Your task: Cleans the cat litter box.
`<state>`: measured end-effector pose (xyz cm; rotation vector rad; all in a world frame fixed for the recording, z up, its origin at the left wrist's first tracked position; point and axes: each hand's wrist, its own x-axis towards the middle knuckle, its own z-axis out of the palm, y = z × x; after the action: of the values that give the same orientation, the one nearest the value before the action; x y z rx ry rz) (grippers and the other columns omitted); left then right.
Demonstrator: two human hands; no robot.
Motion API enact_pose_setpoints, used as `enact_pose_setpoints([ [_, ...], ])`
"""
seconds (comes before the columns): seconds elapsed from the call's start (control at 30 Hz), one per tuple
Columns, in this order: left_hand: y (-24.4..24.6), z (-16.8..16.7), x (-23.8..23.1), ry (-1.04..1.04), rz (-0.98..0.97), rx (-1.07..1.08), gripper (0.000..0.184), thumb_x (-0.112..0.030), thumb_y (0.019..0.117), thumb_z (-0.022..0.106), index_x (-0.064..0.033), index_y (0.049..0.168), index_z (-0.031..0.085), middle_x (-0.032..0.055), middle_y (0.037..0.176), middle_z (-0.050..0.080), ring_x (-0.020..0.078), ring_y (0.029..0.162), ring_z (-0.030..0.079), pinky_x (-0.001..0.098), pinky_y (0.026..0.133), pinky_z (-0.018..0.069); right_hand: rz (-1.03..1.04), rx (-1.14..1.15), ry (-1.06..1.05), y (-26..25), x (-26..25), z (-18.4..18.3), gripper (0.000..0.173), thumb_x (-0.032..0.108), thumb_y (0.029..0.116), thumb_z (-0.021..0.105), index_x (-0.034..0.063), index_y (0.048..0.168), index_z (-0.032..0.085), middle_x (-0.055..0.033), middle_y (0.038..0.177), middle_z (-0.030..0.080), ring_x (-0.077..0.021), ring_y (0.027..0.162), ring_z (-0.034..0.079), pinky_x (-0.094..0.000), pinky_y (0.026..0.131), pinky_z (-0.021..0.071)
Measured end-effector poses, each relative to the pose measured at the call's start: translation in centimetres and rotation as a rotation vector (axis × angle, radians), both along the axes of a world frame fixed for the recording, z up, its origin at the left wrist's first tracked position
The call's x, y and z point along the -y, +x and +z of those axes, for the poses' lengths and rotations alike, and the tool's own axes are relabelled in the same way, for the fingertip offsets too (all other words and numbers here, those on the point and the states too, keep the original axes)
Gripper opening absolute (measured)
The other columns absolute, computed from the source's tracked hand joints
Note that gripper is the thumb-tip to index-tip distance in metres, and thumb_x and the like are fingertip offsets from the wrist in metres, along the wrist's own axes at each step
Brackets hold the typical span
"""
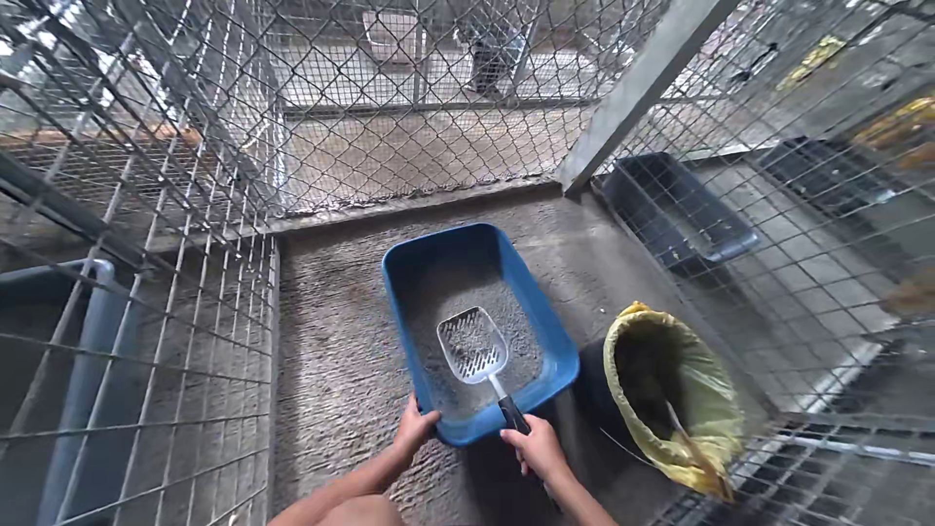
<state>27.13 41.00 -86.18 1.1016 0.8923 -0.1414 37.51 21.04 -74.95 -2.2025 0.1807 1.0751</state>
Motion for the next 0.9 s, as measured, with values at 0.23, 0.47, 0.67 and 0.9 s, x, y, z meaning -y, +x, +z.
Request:
enact_pose_setpoints([
  [0.23,3.6,0.9,-3.1,0.001,0.029,0.091,0.081,0.000,0.1016,0.058,-0.0093,0.164,0.008,0.0286,0.158,0.035,0.0380,0.121,0.062,0.0474,0.092,0.0579,-0.073,0.026,0.009,2.1,-1.0,0.4,0.026,0.016,0.0962,0.074,-0.0038,0.109,0.063,-0.0044,0.063,0.058,-0.0109,0.047,0.054,-0.0266,0.049,0.0500],
  [0.47,3.4,0.0,-3.5,0.175,-0.180,0.094,0.082,-0.002,0.0953,0.069,0.0005,0.160,0.017,0.0305,0.148,0.047,0.0386,0.126,0.060,0.0491,0.103,0.0533,-0.070,0.014,0.028,2.8,-1.8,0.9,0.027,0.017,0.0960,0.074,-0.0033,0.110,0.062,-0.0038,0.063,0.058,-0.0111,0.047,0.055,-0.0267,0.049,0.0500],
  [0.67,3.4,0.9,-2.3,0.253,-0.206,0.049,0.078,-0.004,0.0901,0.077,0.0054,0.152,0.030,0.0283,0.138,0.057,0.0351,0.120,0.065,0.0466,0.102,0.0541,-0.186,0.063,0.115,3.0,0.2,4.6,0.024,0.014,0.0974,0.072,-0.0045,0.109,0.062,-0.0018,0.060,0.055,-0.0094,0.046,0.053,-0.0245,0.047,0.0492],
  [0.9,4.3,0.6,-1.0,0.137,-0.124,0.008,0.088,-0.001,0.0914,0.074,-0.0040,0.159,0.019,0.0322,0.138,0.054,0.0387,0.102,0.071,0.0484,0.083,0.0616,-0.538,0.469,0.065,4.8,7.3,11.0,0.027,0.019,0.1043,0.062,-0.0072,0.113,0.062,-0.0037,0.060,0.055,-0.0103,0.046,0.053,-0.0266,0.047,0.0502],
])
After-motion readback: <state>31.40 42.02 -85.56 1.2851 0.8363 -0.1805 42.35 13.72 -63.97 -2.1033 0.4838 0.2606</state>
